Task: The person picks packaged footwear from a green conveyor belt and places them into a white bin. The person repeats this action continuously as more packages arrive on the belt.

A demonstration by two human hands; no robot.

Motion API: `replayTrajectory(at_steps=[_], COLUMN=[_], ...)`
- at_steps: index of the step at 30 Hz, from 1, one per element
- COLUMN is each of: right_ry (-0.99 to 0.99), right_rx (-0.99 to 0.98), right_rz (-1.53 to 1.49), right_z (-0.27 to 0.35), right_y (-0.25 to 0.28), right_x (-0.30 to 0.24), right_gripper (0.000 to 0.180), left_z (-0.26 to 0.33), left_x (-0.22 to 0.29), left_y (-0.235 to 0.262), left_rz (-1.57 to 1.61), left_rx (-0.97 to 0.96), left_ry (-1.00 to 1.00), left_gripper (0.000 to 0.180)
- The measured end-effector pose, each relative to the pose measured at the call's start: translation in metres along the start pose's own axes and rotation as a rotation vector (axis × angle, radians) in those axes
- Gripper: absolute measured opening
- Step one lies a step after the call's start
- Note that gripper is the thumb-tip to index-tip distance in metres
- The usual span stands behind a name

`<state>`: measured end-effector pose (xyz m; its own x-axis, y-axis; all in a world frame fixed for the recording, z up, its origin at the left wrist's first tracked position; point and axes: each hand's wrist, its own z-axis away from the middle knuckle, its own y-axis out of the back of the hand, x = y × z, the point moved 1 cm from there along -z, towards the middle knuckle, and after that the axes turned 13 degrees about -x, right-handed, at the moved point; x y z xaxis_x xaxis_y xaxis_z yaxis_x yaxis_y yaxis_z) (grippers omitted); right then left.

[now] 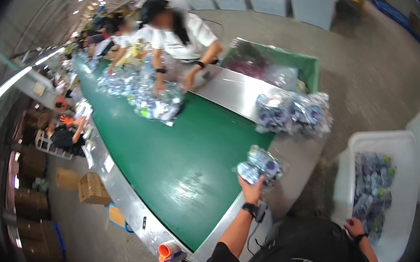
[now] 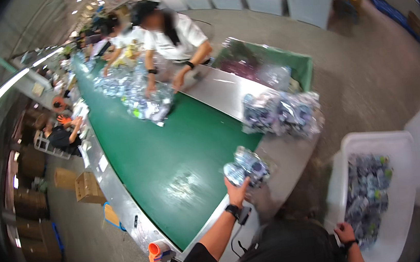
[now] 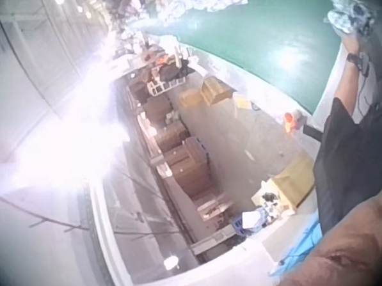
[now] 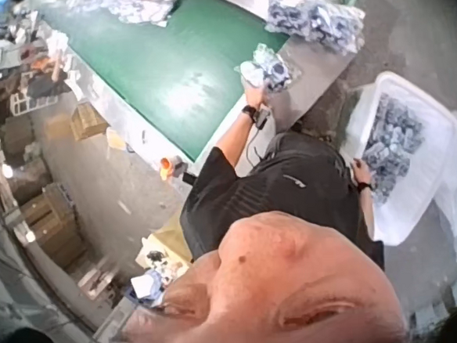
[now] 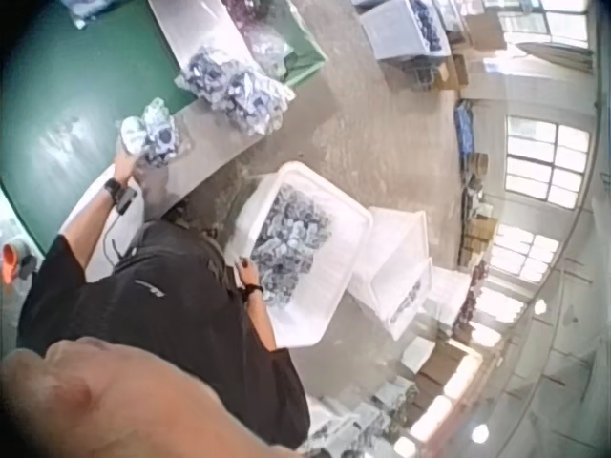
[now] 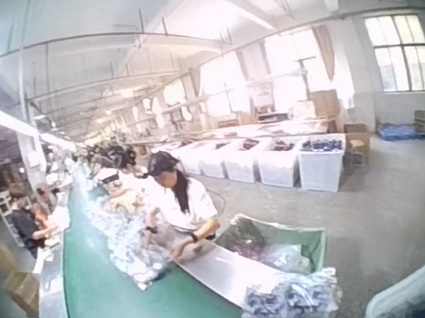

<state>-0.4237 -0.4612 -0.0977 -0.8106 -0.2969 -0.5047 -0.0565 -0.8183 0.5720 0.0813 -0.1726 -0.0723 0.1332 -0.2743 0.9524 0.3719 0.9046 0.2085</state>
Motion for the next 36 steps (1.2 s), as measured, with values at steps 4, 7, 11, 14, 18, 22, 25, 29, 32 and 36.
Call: replayTrajectory(at_steps=[4, 7, 11, 14, 18, 22, 25, 29, 32, 36], right_ry=[0.105, 0.089, 0.152, 0.266, 0.459, 0.755, 0.946, 0.797, 0.764, 0.696], right_rx=[0.017, 0.021, 0.055, 0.107, 0.091, 0.227, 0.196, 0.057, 0.149, 0.196], right_rz=[-0.030, -0.144, -0.210, -0.299, -0.246, -0.026, 0.043, 0.186, 0.149, 0.086], right_z=[0.011, 0.016, 0.017, 0.019, 0.028, 0.042, 0.056, 0.064, 0.067, 0.084], right_y=[0.008, 0.020, 0.043, 0.064, 0.094, 0.108, 0.101, 0.082, 0.076, 0.074], right_x=[-0.013, -0.028, -0.060, -0.089, -0.135, -0.175, -0.185, -0.163, -0.131, -0.082], right_gripper=[0.038, 0.035, 0.035, 0.038, 0.046, 0.060, 0.068, 0.075, 0.071, 0.067], left_z=[-0.007, -0.009, -0.001, 0.021, 0.073, 0.122, 0.155, 0.185, 0.202, 0.226], left_x=[-0.006, -0.010, -0.005, 0.004, 0.027, 0.061, 0.075, 0.074, 0.074, 0.076], left_y=[-0.016, -0.020, -0.021, -0.030, -0.065, -0.126, -0.174, -0.225, -0.248, -0.269], left_rz=[0.219, 0.520, 0.546, 0.575, 0.508, 0.426, 0.399, 0.413, 0.301, 0.131], left_rx=[0.003, -0.058, -0.098, -0.292, -0.527, -0.793, -1.018, -0.983, -1.111, -1.250], left_ry=[0.088, 0.337, 0.545, 0.625, 0.725, 0.926, 0.974, 1.096, 1.118, 1.159], left_gripper=[0.100, 0.075, 0.057, 0.036, 0.024, 0.022, 0.034, 0.049, 0.053, 0.056])
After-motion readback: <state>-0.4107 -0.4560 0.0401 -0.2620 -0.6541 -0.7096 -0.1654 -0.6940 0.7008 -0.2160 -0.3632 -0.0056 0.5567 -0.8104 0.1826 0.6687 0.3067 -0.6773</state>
